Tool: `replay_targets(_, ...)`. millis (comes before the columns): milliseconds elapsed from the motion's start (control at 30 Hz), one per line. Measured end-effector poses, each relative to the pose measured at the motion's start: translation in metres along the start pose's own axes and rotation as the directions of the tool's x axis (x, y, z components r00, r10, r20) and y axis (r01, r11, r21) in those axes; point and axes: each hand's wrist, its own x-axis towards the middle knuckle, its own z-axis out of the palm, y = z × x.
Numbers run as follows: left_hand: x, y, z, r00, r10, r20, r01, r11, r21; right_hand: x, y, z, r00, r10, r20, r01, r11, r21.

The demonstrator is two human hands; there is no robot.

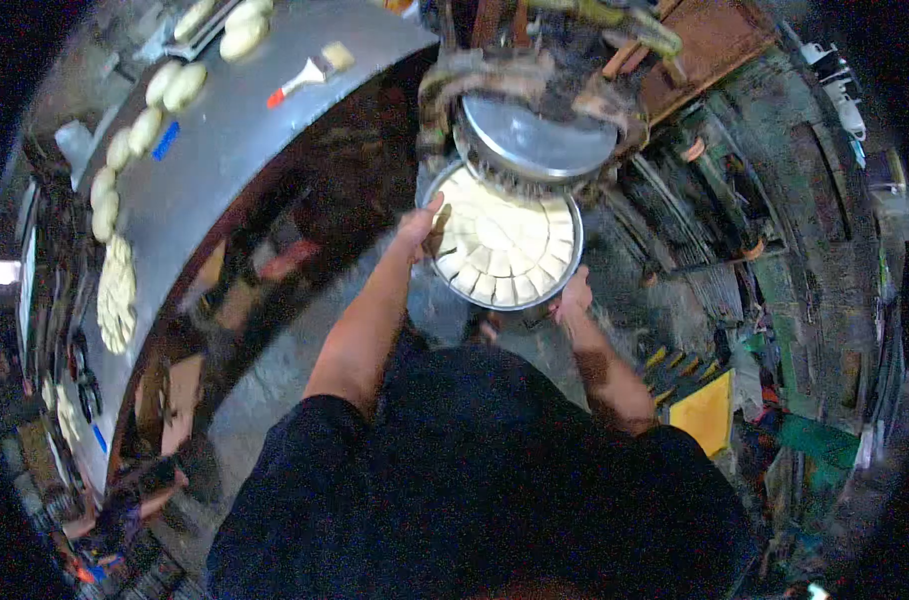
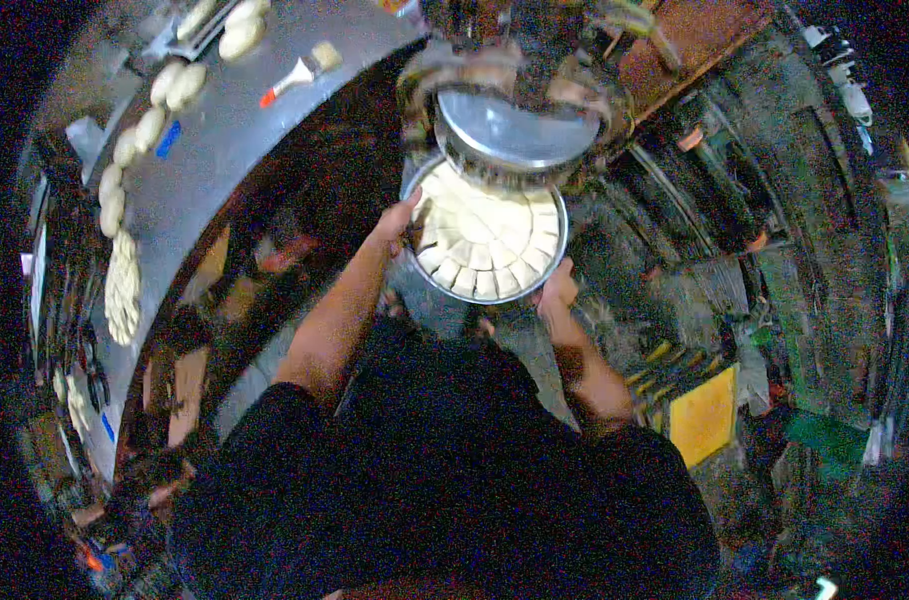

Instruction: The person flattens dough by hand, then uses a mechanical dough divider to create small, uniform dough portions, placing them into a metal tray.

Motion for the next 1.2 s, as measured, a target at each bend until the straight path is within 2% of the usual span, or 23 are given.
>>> replay_targets(67, -0.058, -0.024, 0.014, 0.957, 0.189, -0.219, -0.198, 0.98, -0.021, -0.019, -0.008, -0.017, 0.99, 0.016, -0.139, -0.066, 0.929, -0.365)
replay_targets(100, -0.055, -0.05, -0.001, 0.962, 0.138, -0.237, -0.106, 0.984, 0.145, -0.022, -0.004, -0.019, 0.992, 0.013, -0.122, -0.059, 0.922, -0.382)
replay_targets(167, -0.093, -0.08, -0.015, 0.916, 0.227, -0.331, -0.155, 0.961, 0.23, -0.037, 0.009, -0.033, 0.994, -0.113, -0.013, 0.096, 0.893, -0.439)
replay_targets(200, -0.1, -0.099, -0.03, 0.885, 0.218, -0.411, -0.127, 0.963, 0.238, -0.045, 0.01, -0.031, 0.995, -0.065, 0.082, 0.094, 0.897, -0.432)
replay_targets(267, -0.163, -0.111, -0.049, 0.814, 0.303, -0.496, -0.158, 0.936, 0.313, -0.067, 0.037, -0.042, 0.993, -0.034, 0.115, 0.075, 0.924, -0.375)
replay_targets(300, -0.183, -0.129, -0.071, 0.77, 0.345, -0.537, -0.19, 0.927, 0.323, -0.084, 0.047, -0.04, 0.977, 0.001, 0.214, 0.08, 0.926, -0.368)
replay_targets(333, -0.192, -0.158, -0.096, 0.722, 0.336, -0.605, -0.243, 0.942, 0.232, -0.096, 0.066, -0.039, 0.936, -0.039, 0.351, 0.155, 0.938, -0.309)
replay_targets(367, -0.233, -0.162, -0.12, 0.722, 0.293, -0.626, -0.253, 0.955, 0.156, -0.126, 0.077, -0.037, 0.905, -0.051, 0.421, 0.188, 0.939, -0.289)
replay_targets(433, -0.331, -0.17, -0.161, 0.598, 0.315, -0.737, -0.33, 0.935, 0.132, -0.246, 0.082, -0.029, 0.888, -0.017, 0.459, 0.173, 0.938, -0.3)
replay_targets(500, -0.396, -0.203, -0.211, 0.507, 0.27, -0.819, -0.382, 0.922, 0.068, -0.27, 0.129, -0.013, 0.795, -0.074, 0.602, 0.303, 0.908, -0.289)
replay_targets(567, -0.456, -0.236, -0.263, 0.382, 0.188, -0.905, -0.327, 0.943, 0.057, -0.347, 0.161, 0.013, 0.655, 0.028, 0.755, 0.267, 0.926, -0.266)
replay_targets(600, -0.49, -0.256, -0.285, 0.324, 0.165, -0.931, -0.401, 0.916, 0.023, -0.394, 0.174, 0.013, 0.64, 0.076, 0.765, 0.287, 0.899, -0.33)
replay_targets(633, -0.522, -0.277, -0.314, 0.285, 0.137, -0.949, -0.41, 0.912, 0.008, -0.419, 0.201, 0.025, 0.472, 0.117, 0.874, 0.294, 0.914, -0.281)
replay_targets(733, -0.634, -0.315, -0.39, 0.18, -0.042, -0.983, -0.573, 0.808, -0.139, -0.56, 0.251, 0.044, 0.367, 0.195, 0.909, 0.324, 0.89, -0.322)
replay_targets(767, -0.662, -0.326, -0.412, 0.144, -0.061, -0.988, -0.584, 0.8, -0.135, -0.594, 0.252, 0.053, 0.332, 0.367, 0.869, 0.332, 0.817, -0.472)
replay_targets(833, -0.72, -0.349, -0.451, 0.068, -0.155, -0.986, -0.631, 0.759, -0.163, -0.669, 0.278, 0.051, 0.153, 0.389, 0.908, 0.263, 0.87, -0.417)
replay_targets(867, -0.748, -0.355, -0.467, -0.019, -0.171, -0.985, -0.609, 0.784, -0.124, -0.665, 0.302, 0.073, -0.076, 0.506, 0.859, 0.245, 0.845, -0.476)
replay_targets(900, -0.766, -0.365, -0.485, -0.032, -0.184, -0.982, -0.607, 0.784, -0.127, -0.7, 0.32, 0.073, -0.085, 0.519, 0.851, 0.25, 0.837, -0.486)
replay_targets(967, -0.791, -0.388, -0.525, -0.056, -0.188, -0.98, -0.705, 0.703, -0.095, -0.786, 0.359, 0.072, 0.052, 0.379, 0.924, 0.427, 0.828, -0.364)
replay_targets(1000, -0.799, -0.398, -0.543, -0.068, -0.207, -0.976, -0.698, 0.708, -0.102, -0.81, 0.376, 0.08, -0.097, 0.469, 0.878, 0.356, 0.84, -0.41)
replay_targets(1100, -0.821, -0.416, -0.612, -0.076, -0.25, -0.965, -0.79, 0.605, -0.095, -0.882, 0.432, 0.117, -0.028, 0.424, 0.905, 0.452, 0.813, -0.367)
replay_targets(1167, -0.826, -0.428, -0.665, -0.056, -0.276, -0.959, -0.805, 0.581, -0.12, -0.923, 0.466, 0.155, -0.104, 0.509, 0.855, 0.446, 0.792, -0.417)
replay_targets(1200, -0.825, -0.43, -0.696, -0.069, -0.272, -0.96, -0.806, 0.582, -0.107, -0.947, 0.483, 0.176, -0.104, 0.509, 0.855, 0.449, 0.791, -0.416)
